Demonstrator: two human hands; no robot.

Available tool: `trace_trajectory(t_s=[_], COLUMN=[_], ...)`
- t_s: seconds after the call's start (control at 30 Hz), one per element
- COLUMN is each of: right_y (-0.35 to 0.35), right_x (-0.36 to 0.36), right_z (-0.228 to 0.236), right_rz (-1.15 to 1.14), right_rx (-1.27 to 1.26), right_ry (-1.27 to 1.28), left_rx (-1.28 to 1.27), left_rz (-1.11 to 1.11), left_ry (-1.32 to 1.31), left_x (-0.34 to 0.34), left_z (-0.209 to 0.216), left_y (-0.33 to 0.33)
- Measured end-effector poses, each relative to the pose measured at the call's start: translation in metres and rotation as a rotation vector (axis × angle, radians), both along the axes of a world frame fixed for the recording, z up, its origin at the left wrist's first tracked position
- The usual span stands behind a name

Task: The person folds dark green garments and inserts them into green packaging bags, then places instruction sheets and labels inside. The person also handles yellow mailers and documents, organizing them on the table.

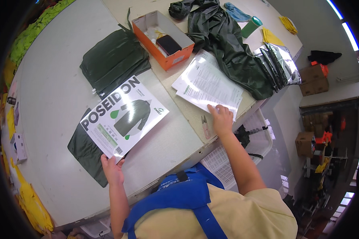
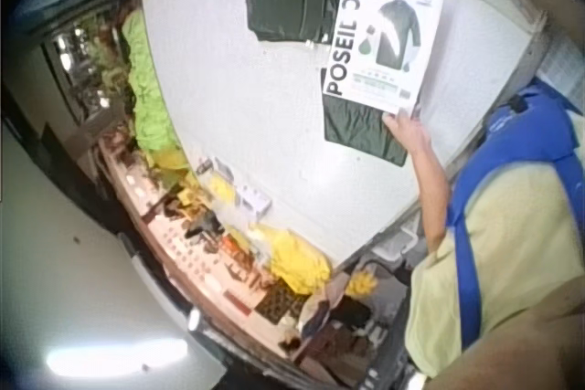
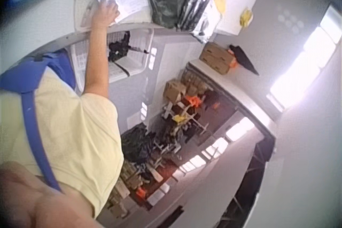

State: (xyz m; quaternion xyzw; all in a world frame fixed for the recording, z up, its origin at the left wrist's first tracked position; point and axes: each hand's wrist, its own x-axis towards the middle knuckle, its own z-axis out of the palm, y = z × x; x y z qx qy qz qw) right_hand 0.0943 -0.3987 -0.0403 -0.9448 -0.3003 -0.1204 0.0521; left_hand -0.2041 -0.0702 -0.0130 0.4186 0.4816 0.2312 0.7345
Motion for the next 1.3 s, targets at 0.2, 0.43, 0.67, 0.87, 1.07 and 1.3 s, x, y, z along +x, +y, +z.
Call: trace_trajectory(t_s=[0.2,0.43,0.67,0.87,1.07,1.3], right_y=[-0.003,-0.033,-0.065,-0.052,-0.019,0.05], right_x=[0.027,0.049,0.132,0.195,0.23,0.156], right_z=[0.002,0.095,0.056,0.059,0.051,0.052], right_rz=[0.017,0.167,0.023,-0.208,0.057,-0.015], right_rx=[-0.033,0.316,0.5,0.14,-0.254,-0.136], right_ry=[0.024,-0.075,0.125,1.062,0.657,-0.044], left_rx=[-0.008,0.004,-0.033,-0.015,-0.042,-0.099], left_rz=[-0.031,0.045,0.026,0.042,0.061,0.027], left_ry=[-0.03,-0.008,-0.028,-0.001,0.008,-0.09], left_x=[-0.004,-0.023,-0.022,-0.021,-0.023,-0.024], left_z=[0.002,-0.006,-0.009,-0.004,-0.001,0.007], left_y=[-0.005,-0.001,-0.004,-0.014,-0.025,-0.026])
